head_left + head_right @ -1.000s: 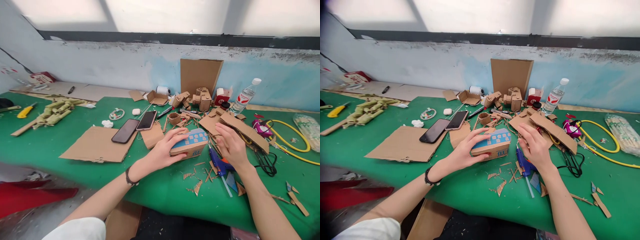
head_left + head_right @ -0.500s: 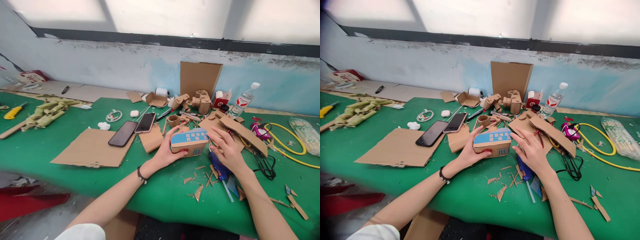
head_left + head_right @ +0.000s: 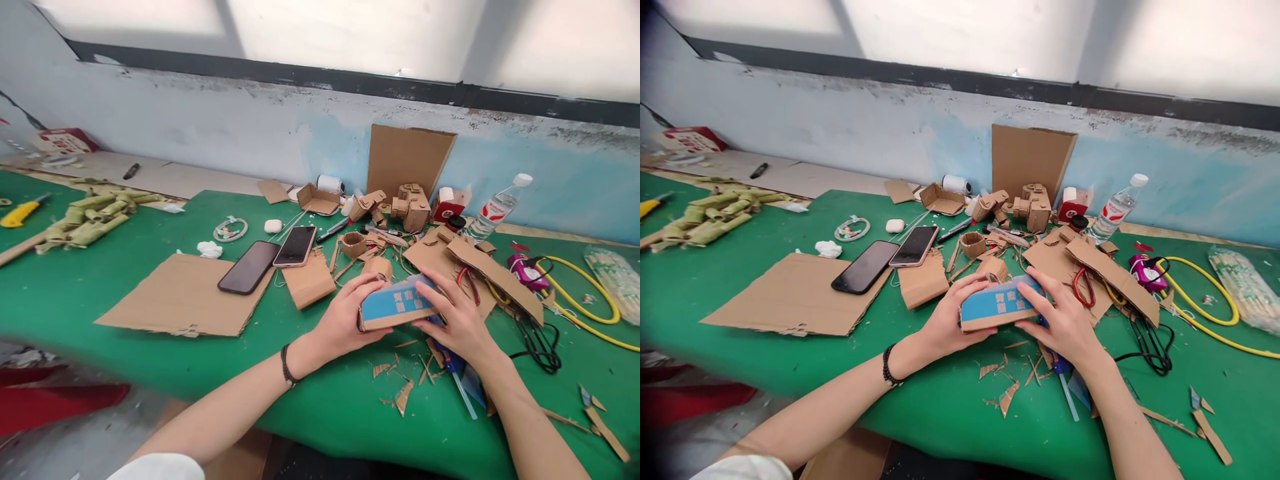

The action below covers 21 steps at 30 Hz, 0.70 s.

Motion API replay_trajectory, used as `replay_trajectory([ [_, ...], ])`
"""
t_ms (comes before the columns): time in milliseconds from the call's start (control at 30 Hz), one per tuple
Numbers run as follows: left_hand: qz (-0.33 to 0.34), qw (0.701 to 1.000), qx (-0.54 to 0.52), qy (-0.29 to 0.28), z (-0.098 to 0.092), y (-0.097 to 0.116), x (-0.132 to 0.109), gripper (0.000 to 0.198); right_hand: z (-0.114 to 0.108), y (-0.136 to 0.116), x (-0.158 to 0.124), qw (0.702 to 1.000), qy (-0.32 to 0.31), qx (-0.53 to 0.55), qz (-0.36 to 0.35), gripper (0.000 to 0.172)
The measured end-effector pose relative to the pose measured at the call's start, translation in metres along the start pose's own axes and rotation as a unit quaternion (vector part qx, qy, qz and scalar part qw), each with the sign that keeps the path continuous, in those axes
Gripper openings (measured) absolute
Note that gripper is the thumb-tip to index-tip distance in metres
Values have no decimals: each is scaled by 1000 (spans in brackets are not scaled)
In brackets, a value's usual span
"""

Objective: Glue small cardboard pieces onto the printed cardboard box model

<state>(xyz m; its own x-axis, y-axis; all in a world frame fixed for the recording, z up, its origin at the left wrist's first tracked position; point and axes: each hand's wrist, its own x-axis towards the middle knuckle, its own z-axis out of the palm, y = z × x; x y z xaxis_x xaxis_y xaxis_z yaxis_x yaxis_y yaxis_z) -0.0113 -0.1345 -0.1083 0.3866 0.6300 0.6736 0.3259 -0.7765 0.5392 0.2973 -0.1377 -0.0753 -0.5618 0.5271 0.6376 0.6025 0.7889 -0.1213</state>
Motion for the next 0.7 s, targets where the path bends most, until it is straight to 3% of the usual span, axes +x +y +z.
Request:
replay_trajectory([
  [133, 73, 995, 61, -27, -9, 10, 3, 110, -11, -4, 4, 1000, -7, -6, -21, 90],
  [233, 153, 987, 22, -40, -21, 11, 2, 133, -15, -6, 5, 1000, -6, 5, -23, 92],
  [300, 149, 988, -36, -8, -29, 7, 5, 120, -15, -6, 4, 1000, -8, 12, -26, 93],
  [400, 16, 990, -112, 80, -39, -4, 20, 75, -14, -4, 1, 999, -10, 24, -35, 92],
  [467, -104, 980, -153, 79, -44, -14, 36, 63, -15, -4, 0, 999, -10, 25, -41, 92],
  [567, -222, 958, -178, 15, -48, -30, 60, 71, -16, -3, -1, 998, 0, 18, -57, 92],
  [700, -292, 918, -264, -43, -50, -36, 72, 78, -16, -2, -1, 998, 4, 19, -62, 91],
])
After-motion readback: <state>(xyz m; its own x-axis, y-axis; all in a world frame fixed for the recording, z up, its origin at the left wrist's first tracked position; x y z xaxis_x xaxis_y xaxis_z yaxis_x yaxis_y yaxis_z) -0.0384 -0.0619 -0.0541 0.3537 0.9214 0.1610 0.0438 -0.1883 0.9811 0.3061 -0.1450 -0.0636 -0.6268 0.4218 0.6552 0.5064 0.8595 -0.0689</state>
